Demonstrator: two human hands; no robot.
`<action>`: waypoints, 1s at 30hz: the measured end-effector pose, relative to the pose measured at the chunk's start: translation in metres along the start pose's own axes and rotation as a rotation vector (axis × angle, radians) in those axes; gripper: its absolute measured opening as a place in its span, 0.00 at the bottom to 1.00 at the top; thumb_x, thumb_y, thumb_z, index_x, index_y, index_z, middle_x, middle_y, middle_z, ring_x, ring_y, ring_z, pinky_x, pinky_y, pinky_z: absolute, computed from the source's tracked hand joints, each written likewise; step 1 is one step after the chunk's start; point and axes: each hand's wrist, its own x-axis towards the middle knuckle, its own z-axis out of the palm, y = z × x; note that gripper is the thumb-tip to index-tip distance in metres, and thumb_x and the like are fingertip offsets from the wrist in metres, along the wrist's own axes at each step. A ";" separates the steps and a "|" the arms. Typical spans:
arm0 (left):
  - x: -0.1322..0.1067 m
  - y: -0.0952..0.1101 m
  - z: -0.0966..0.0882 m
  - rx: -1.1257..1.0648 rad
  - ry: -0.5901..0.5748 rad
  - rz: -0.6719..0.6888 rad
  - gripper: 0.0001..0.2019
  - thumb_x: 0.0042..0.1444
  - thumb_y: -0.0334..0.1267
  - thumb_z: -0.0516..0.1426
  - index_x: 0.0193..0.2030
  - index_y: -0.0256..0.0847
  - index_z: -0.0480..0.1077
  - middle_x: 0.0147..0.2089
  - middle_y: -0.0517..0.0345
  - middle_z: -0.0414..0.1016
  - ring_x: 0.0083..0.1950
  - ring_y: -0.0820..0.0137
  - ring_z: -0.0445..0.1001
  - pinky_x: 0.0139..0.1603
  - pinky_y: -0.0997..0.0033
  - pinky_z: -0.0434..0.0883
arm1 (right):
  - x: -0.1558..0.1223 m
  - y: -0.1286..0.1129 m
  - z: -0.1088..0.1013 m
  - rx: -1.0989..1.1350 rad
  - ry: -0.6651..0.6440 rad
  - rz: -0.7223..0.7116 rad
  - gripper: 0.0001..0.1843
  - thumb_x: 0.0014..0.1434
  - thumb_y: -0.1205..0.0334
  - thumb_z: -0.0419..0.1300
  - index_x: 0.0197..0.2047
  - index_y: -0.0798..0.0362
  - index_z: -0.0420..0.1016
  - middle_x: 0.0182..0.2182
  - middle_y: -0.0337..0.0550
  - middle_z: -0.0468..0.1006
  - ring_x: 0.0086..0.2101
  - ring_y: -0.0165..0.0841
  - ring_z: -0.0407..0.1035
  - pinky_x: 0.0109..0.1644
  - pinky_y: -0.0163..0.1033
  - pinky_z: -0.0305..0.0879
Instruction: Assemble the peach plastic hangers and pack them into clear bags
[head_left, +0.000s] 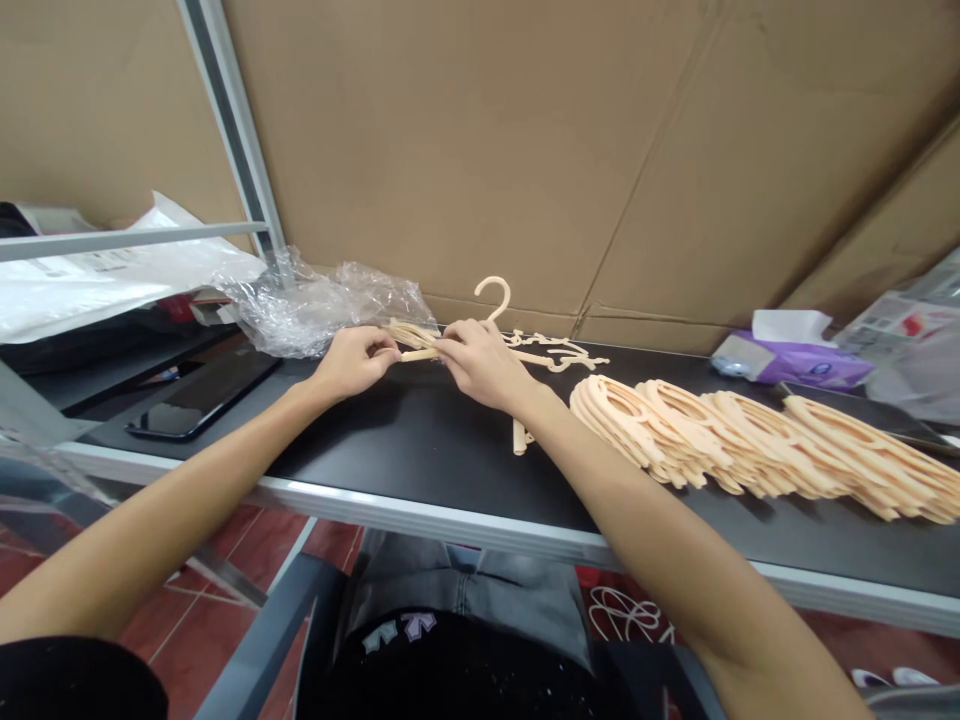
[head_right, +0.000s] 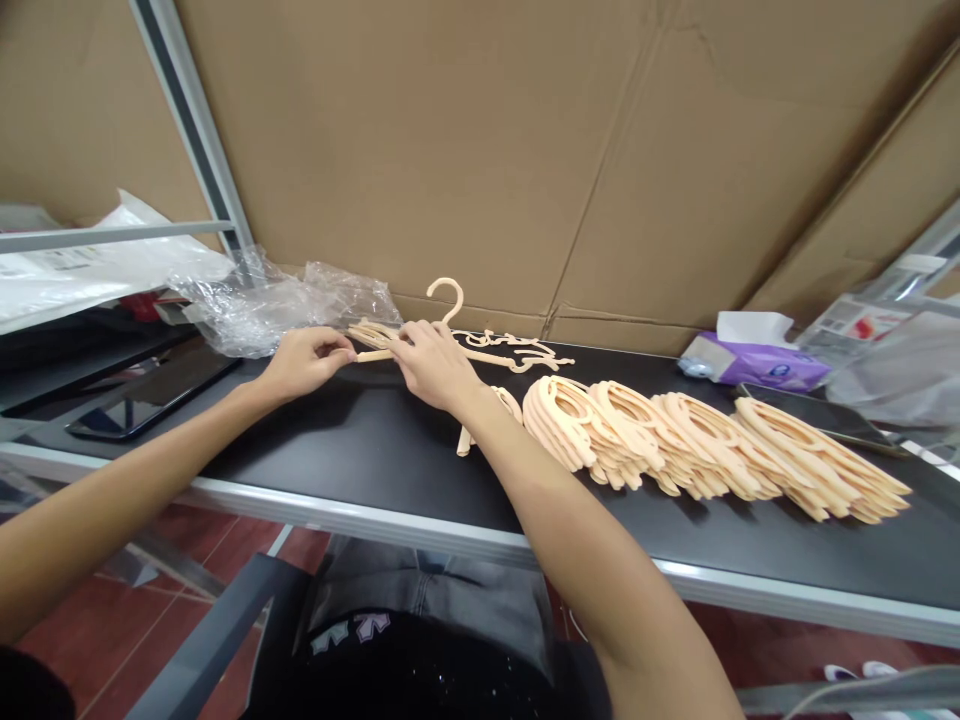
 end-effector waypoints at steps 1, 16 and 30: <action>0.000 -0.001 -0.002 0.002 0.006 -0.028 0.13 0.51 0.42 0.56 0.30 0.38 0.80 0.30 0.55 0.80 0.29 0.68 0.71 0.35 0.69 0.66 | 0.001 0.000 -0.002 0.000 0.037 0.003 0.17 0.70 0.67 0.49 0.51 0.55 0.79 0.48 0.54 0.77 0.48 0.42 0.65 0.54 0.46 0.52; 0.005 -0.008 -0.011 0.120 0.060 -0.267 0.12 0.48 0.42 0.53 0.23 0.39 0.72 0.23 0.56 0.71 0.28 0.67 0.67 0.30 0.69 0.60 | -0.001 0.016 -0.031 -0.062 -0.033 0.630 0.14 0.61 0.60 0.56 0.45 0.54 0.80 0.45 0.54 0.80 0.42 0.44 0.72 0.44 0.45 0.59; 0.002 -0.001 -0.012 0.196 0.099 -0.186 0.20 0.60 0.49 0.50 0.22 0.41 0.68 0.24 0.56 0.70 0.28 0.67 0.64 0.31 0.67 0.54 | -0.002 0.015 -0.023 0.078 -0.140 0.472 0.12 0.68 0.60 0.52 0.40 0.51 0.78 0.38 0.47 0.78 0.37 0.38 0.68 0.39 0.40 0.55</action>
